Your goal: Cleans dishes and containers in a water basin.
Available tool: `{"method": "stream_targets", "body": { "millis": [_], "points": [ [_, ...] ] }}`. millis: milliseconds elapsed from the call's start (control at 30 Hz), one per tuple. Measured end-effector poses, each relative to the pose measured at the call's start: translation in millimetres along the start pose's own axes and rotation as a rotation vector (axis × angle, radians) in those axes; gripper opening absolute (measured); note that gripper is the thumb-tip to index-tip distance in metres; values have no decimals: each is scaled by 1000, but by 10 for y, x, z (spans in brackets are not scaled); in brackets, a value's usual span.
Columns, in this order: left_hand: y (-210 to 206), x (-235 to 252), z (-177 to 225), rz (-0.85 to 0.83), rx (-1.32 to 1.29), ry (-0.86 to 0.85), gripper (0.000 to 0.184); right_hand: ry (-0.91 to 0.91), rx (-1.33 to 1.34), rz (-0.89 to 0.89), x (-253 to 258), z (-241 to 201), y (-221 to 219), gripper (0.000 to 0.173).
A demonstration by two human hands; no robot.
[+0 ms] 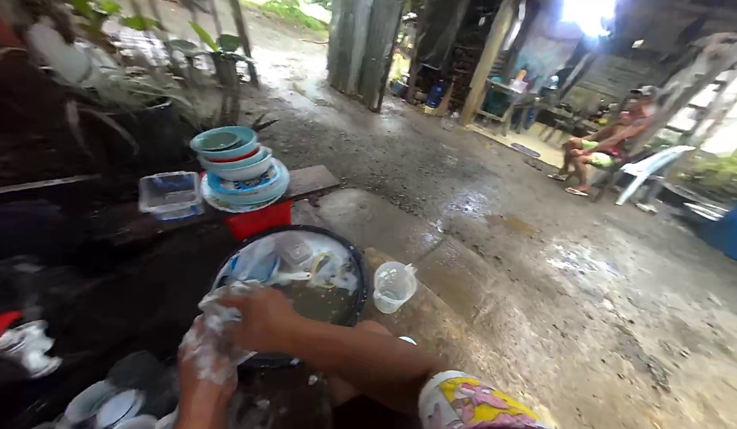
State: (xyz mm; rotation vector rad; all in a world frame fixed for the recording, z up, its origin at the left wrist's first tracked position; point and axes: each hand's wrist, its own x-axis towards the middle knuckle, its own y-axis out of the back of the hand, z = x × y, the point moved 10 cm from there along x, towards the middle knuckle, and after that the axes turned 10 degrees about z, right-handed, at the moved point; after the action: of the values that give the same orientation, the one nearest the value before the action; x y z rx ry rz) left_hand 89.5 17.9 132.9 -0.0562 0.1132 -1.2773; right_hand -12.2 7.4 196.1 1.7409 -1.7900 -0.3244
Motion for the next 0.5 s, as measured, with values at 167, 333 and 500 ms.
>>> {"method": "stream_targets", "body": {
  "millis": [167,333,500],
  "points": [
    [97,-68,75,73,54,78,40,-342,343,99,164,721,45,30],
    [447,175,-91,337,-193,101,38,-150,191,239,-273,494,-479,47],
    [415,171,-127,282,-176,127,34,-56,146,84,9,322,-470,41]
  ]
}}
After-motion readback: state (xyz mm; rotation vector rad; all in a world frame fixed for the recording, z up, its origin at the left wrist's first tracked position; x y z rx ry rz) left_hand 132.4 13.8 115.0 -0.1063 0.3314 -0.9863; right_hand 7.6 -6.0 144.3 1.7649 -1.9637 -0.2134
